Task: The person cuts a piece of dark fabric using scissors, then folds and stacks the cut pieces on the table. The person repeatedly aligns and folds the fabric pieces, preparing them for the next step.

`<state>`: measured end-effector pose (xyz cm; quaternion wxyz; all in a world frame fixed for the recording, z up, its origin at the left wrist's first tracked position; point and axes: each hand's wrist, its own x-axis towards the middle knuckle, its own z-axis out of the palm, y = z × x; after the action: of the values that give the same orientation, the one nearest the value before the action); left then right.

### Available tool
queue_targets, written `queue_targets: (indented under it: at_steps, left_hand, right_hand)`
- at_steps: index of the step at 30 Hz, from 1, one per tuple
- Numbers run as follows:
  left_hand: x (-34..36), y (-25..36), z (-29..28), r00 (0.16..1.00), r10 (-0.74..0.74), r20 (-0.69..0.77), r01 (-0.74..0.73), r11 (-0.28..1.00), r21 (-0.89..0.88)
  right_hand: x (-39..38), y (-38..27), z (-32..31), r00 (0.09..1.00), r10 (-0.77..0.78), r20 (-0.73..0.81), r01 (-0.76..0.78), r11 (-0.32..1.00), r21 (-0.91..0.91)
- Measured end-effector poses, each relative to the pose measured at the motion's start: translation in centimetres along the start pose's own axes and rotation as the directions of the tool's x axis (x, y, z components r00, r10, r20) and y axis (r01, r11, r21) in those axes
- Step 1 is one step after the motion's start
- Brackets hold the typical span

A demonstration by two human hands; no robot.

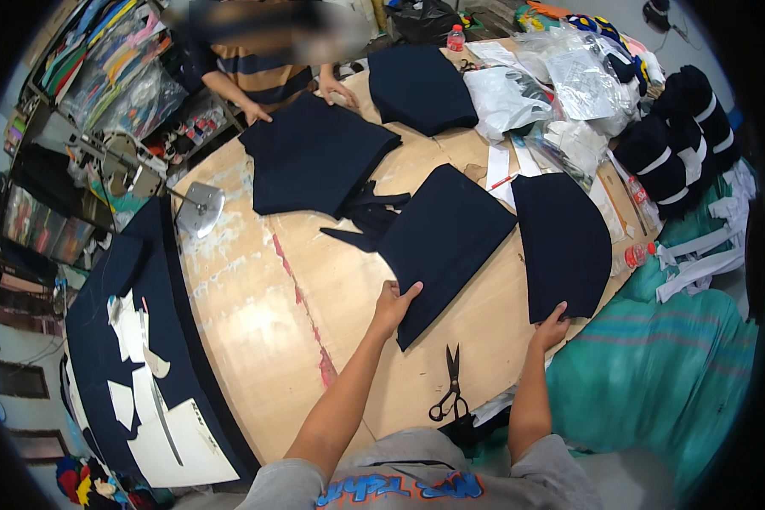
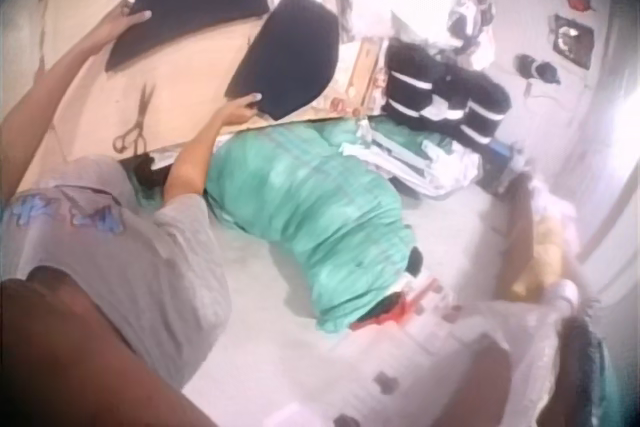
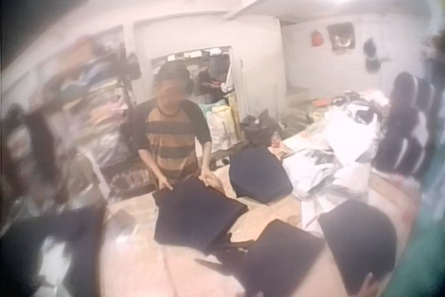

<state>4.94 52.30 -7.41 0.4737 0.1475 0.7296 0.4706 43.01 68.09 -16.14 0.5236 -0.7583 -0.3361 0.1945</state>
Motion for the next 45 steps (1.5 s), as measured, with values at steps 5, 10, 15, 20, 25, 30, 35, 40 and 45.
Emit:
queue_targets:
  at_steps: [5, 10, 15, 20, 25, 30, 35, 40, 45]
  left_hand:
    - [-1.1, -1.5, -1.3, 0.996, 0.086, -0.001, -0.086, 0.994, 0.072]
    - [-7.3, -3.2, -8.6, 1.000, 0.030, 0.007, -0.030, 0.999, 0.028]
    - [-13.7, -8.3, -21.8, 0.999, -0.038, 0.037, 0.030, 0.982, 0.186]
    - [-22.6, -10.4, -34.3, 0.948, -0.233, -0.216, 0.305, 0.860, 0.409]
    - [-26.0, -13.4, -39.6, 0.845, 0.080, -0.529, 0.224, 0.845, 0.486]
    - [-27.1, -14.2, -34.1, 0.743, 0.419, -0.523, 0.001, 0.780, 0.626]
    - [-27.6, -16.2, -22.9, 0.625, 0.518, -0.583, -0.089, 0.790, 0.607]
    - [-24.4, -12.0, -16.9, 0.685, 0.574, -0.448, -0.259, 0.767, 0.587]
    - [-22.2, -12.1, -17.7, 0.738, 0.579, -0.346, -0.202, 0.679, 0.706]
  right_hand:
    - [0.9, 0.8, 0.5, 0.999, 0.025, 0.022, -0.024, 0.999, -0.047]
    - [1.2, 0.1, -0.7, 0.993, 0.073, 0.098, -0.065, 0.995, -0.081]
    - [3.0, 0.3, -2.0, 0.997, -0.063, -0.044, 0.043, 0.929, -0.367]
    - [-13.5, -7.9, 6.3, 0.804, -0.414, 0.427, 0.384, 0.910, 0.158]
    - [-26.3, -20.0, 20.1, 0.123, -0.311, 0.943, 0.689, 0.710, 0.144]
    - [-28.7, -20.3, 23.2, 0.292, 0.134, 0.947, 0.732, 0.606, -0.312]
    - [-29.6, -13.3, 14.6, 0.228, -0.282, 0.932, 0.807, 0.590, -0.019]
    - [-36.4, -13.7, 9.4, 0.126, -0.200, 0.972, 0.873, 0.487, -0.013]
    - [-40.2, -9.8, 8.5, -0.157, -0.445, 0.882, 0.843, 0.405, 0.355]
